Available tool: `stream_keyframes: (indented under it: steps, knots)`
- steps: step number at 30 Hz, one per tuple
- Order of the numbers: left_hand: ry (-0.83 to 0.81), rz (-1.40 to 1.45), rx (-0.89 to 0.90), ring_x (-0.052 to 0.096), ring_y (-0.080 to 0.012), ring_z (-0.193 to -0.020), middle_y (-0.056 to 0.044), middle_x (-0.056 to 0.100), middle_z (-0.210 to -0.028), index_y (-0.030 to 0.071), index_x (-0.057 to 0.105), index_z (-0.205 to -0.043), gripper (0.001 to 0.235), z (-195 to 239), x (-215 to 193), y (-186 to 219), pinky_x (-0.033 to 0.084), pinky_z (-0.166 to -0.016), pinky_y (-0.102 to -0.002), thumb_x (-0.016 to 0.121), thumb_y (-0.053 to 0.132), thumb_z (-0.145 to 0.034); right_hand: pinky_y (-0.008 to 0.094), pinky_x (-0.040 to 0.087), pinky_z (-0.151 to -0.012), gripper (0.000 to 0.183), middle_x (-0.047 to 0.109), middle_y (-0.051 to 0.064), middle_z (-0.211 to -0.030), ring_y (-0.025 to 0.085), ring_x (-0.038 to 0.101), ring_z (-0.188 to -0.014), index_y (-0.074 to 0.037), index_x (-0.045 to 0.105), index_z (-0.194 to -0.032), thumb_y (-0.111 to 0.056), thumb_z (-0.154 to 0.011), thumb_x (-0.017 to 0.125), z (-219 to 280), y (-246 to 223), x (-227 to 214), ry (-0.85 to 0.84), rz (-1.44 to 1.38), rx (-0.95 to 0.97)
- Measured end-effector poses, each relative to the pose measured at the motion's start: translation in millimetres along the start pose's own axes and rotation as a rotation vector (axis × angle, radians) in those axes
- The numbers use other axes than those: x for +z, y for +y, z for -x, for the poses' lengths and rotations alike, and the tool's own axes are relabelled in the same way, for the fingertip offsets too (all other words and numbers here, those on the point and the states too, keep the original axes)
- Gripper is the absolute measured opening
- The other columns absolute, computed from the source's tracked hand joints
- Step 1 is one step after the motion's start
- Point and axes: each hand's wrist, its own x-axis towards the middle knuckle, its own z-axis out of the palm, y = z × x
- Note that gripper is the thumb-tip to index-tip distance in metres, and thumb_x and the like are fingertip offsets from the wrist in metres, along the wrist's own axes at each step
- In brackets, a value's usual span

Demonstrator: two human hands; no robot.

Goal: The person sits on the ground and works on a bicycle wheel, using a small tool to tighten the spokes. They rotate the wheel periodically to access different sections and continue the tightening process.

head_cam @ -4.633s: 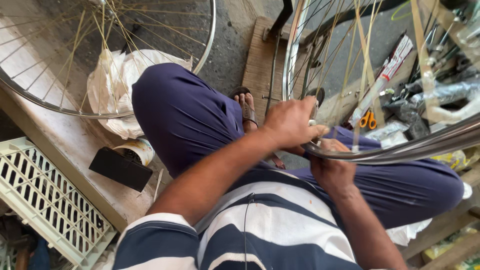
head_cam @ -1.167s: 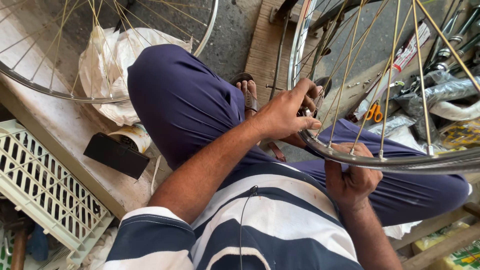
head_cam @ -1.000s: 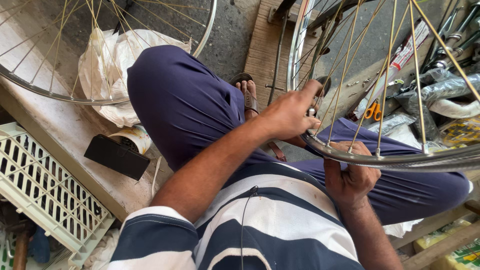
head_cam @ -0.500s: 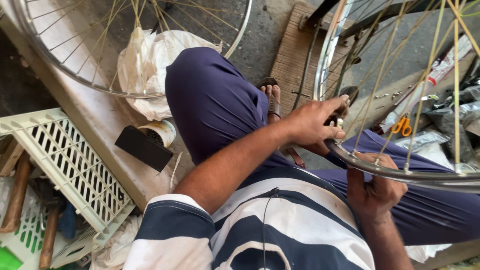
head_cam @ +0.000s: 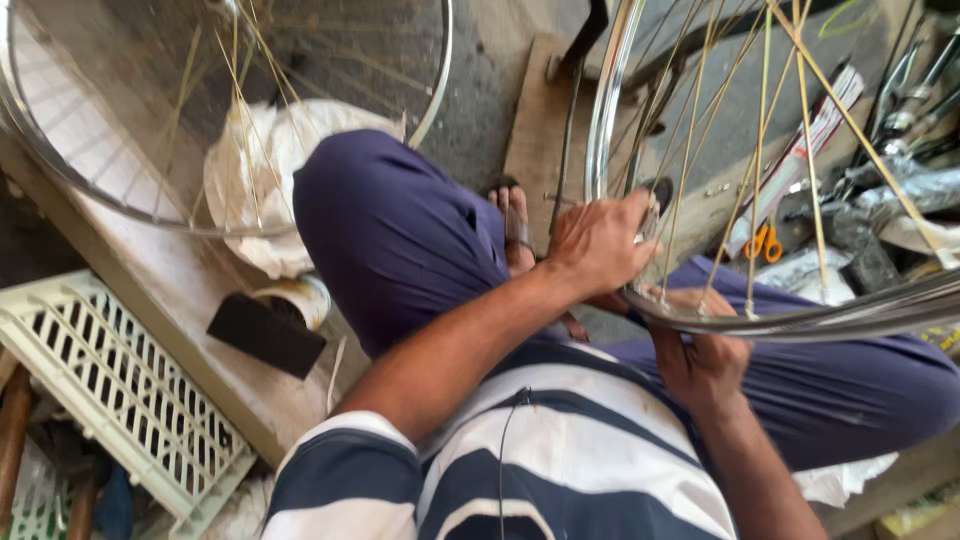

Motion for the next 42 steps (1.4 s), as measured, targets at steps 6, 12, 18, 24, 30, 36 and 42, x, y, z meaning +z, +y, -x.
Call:
stream_keyframes:
  steps: [6, 12, 18, 24, 30, 36, 42]
  knots:
    - [-0.799, 1.325, 0.309, 0.069, -0.0213, -0.107, -0.011, 0.070, -0.121, 0.005, 0.055, -0.135, 0.068, 15, -47, -16, 0.055, -0.094, -0.042, 0.085, 0.046, -0.090, 0.029, 0.049, -0.057, 0.004, 0.075, 0.008, -0.086, 0.016, 0.063, -0.064, -0.003, 0.074, -0.095, -0.003, -0.091, 0.073, -1, -22, -42, 0.055, 0.008, 0.205]
    - [-0.267, 0.347, 0.210, 0.075, -0.0338, -0.085, -0.016, 0.075, -0.089, 0.002, 0.065, -0.109, 0.060, 11, -27, -7, 0.057, -0.076, -0.045, 0.080, 0.051, -0.079, 0.029, 0.055, -0.069, 0.013, 0.073, 0.007, -0.091, 0.013, 0.068, -0.080, 0.000, 0.070, -0.101, -0.010, -0.093, 0.072, -13, 18, -53, -0.300, -0.491, 0.381]
    - [-0.008, -0.102, -0.023, 0.068, -0.0484, -0.091, -0.027, 0.071, -0.092, 0.003, 0.052, -0.121, 0.061, -9, 5, -10, 0.052, -0.078, -0.058, 0.079, 0.042, -0.084, 0.035, 0.056, -0.073, 0.030, 0.072, 0.009, -0.094, 0.019, 0.069, -0.087, -0.002, 0.069, -0.121, -0.024, -0.100, 0.065, -26, 123, 32, -0.365, -0.462, 0.679]
    - [0.029, -0.118, 0.160, 0.068, -0.0470, -0.088, -0.025, 0.073, -0.093, 0.006, 0.063, -0.121, 0.047, 10, -33, -17, 0.051, -0.077, -0.057, 0.080, 0.021, -0.079, 0.036, 0.052, -0.072, 0.048, 0.065, 0.007, -0.110, 0.020, 0.063, -0.094, 0.000, 0.054, -0.143, -0.015, -0.100, 0.068, -5, 174, 86, -0.562, -1.359, 0.664]
    - [0.219, 0.318, 0.240, 0.075, -0.0226, -0.075, -0.012, 0.076, -0.086, 0.005, 0.072, -0.105, 0.027, 31, -77, 43, 0.059, -0.067, -0.035, 0.072, 0.030, -0.094, 0.042, 0.057, -0.090, 0.053, 0.071, 0.014, -0.118, 0.024, 0.070, -0.103, 0.000, 0.055, -0.138, -0.031, -0.095, 0.056, -8, 209, 97, -0.681, -1.452, 0.958]
    - [0.230, 0.501, 0.673, 0.072, -0.0134, -0.078, -0.005, 0.071, -0.087, 0.004, 0.068, -0.114, 0.036, 51, -111, 100, 0.060, -0.067, -0.029, 0.069, 0.039, -0.105, 0.043, 0.057, -0.088, 0.057, 0.071, 0.016, -0.115, 0.026, 0.070, -0.101, 0.001, 0.057, -0.135, -0.039, -0.094, 0.059, 5, 192, 105, -0.560, -1.706, 0.986]
    - [0.338, 0.231, 0.832, 0.069, -0.0186, -0.072, -0.006, 0.068, -0.087, 0.007, 0.065, -0.112, 0.022, 56, -119, 136, 0.056, -0.067, -0.032, 0.076, 0.024, -0.103, 0.042, 0.057, -0.087, 0.057, 0.071, 0.016, -0.113, 0.026, 0.071, -0.100, 0.001, 0.058, -0.134, -0.040, -0.094, 0.060, 3, 184, 112, -0.466, -1.699, 1.015]
